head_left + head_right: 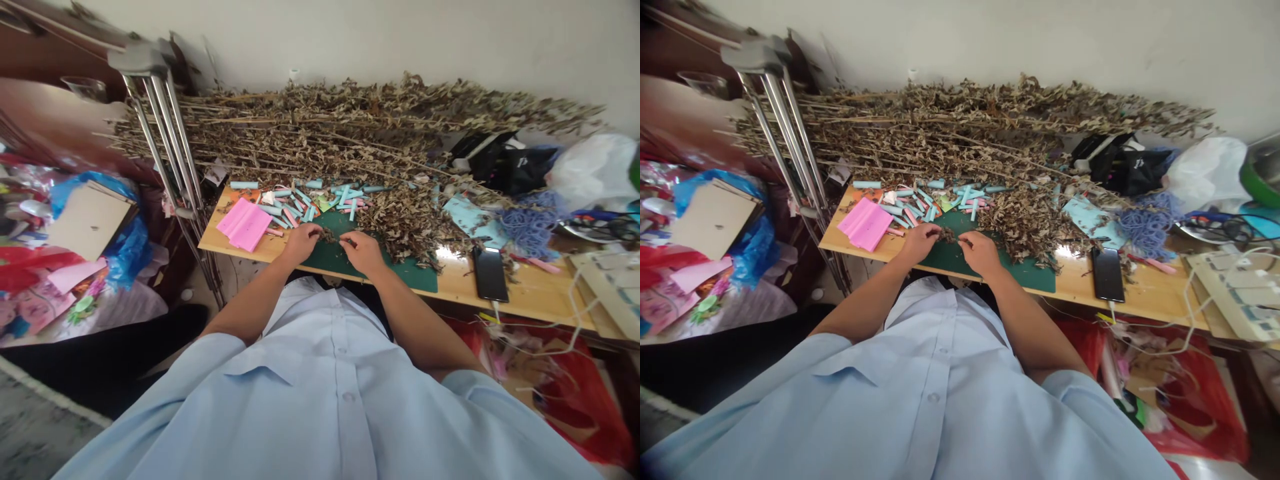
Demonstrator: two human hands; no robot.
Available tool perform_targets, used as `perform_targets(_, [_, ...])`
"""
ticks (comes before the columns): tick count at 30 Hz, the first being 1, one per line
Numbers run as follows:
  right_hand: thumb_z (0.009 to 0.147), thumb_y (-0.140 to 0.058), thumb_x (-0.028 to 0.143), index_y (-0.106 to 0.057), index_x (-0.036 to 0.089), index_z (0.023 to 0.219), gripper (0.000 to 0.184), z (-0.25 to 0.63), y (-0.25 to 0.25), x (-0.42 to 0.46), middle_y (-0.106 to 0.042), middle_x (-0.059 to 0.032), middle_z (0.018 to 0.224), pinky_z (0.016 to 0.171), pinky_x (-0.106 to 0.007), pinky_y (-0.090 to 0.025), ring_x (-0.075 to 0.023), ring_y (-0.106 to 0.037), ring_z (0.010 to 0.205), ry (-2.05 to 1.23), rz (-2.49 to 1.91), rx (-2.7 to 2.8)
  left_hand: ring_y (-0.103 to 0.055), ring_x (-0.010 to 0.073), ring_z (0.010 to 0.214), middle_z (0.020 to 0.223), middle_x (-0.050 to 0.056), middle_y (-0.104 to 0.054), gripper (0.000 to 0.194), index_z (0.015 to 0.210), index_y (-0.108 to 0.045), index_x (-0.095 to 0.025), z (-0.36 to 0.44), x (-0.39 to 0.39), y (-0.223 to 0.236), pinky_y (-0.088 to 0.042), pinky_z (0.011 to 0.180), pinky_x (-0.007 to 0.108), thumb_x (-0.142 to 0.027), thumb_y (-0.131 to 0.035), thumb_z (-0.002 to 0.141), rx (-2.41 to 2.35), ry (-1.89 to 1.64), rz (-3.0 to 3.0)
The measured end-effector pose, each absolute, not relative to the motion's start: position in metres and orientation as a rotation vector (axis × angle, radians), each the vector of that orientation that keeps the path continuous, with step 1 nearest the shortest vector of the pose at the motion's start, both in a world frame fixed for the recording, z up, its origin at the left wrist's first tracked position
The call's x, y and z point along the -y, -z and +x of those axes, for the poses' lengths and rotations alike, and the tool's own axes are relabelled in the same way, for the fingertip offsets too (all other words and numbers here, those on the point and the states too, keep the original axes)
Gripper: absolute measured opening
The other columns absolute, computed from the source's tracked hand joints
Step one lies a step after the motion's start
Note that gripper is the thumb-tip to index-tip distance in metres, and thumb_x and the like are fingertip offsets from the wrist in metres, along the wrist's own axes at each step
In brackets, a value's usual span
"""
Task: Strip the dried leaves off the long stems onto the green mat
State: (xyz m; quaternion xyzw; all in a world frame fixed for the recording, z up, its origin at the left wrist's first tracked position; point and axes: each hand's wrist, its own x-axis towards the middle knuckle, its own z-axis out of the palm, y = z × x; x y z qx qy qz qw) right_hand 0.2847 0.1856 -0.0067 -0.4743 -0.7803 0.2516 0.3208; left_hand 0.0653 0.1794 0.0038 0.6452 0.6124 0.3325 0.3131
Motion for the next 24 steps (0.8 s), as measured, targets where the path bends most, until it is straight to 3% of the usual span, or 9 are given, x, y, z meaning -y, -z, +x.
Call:
perform_targets(4, [0.087, -0.061, 0.023, -0.071, 0.024, 0.107, 0.023, 0.279, 0.005, -0.188, -0.071, -0.006, 0.105, 0.088, -0.039, -0.052, -0.0242, -0.065, 0.096, -0.607, -1.29, 2.125, -0.065, 0.0242, 0.097, 0.102, 0.006, -0.072, 0.025, 0.1, -0.074, -0.022, 0.061, -0.179, -0.004, -0.049, 0.096, 0.039, -0.013, -0.06, 0.081, -1.633, -0.858, 1.749])
perform_targets(10, [0.082, -0.071, 0.026, -0.065, 0.022, 0.125, 0.044, 0.26, 0.0, -0.207, -0.064, -0.0111, 0.12, 0.098, -0.043, -0.048, -0.0293, -0.058, 0.113, -0.522, -1.199, 2.366, -0.065, 0.0257, 0.096, 0.1, 0.008, -0.071, 0.03, 0.104, -0.073, -0.021, 0.059, -0.179, 0.003, -0.05, 0.092, 0.039, -0.011, -0.059, 0.08, -1.66, -0.879, 1.759])
perform_targets(16, [0.077, -0.078, 0.05, -0.063, 0.022, 0.125, 0.058, 0.228, -0.005, -0.216, -0.06, -0.0157, 0.118, 0.095, -0.044, -0.046, -0.0324, -0.059, 0.108, -0.549, -1.383, 2.399, -0.064, 0.0257, 0.101, 0.106, 0.011, -0.071, 0.032, 0.108, -0.071, -0.019, 0.056, -0.179, 0.006, -0.048, 0.096, 0.041, -0.011, -0.051, 0.085, -1.726, -1.006, 1.684])
perform_targets(24, [0.086, -0.067, 0.022, -0.072, 0.018, 0.098, 0.013, 0.215, -0.005, -0.218, -0.063, -0.0142, 0.102, 0.086, -0.037, -0.048, -0.0267, -0.063, 0.095, -0.517, -1.414, 2.531, -0.065, 0.0254, 0.102, 0.104, 0.009, -0.073, 0.025, 0.104, -0.071, -0.02, 0.052, -0.173, 0.008, -0.049, 0.096, 0.041, -0.016, -0.053, 0.088, -1.726, -1.016, 1.631])
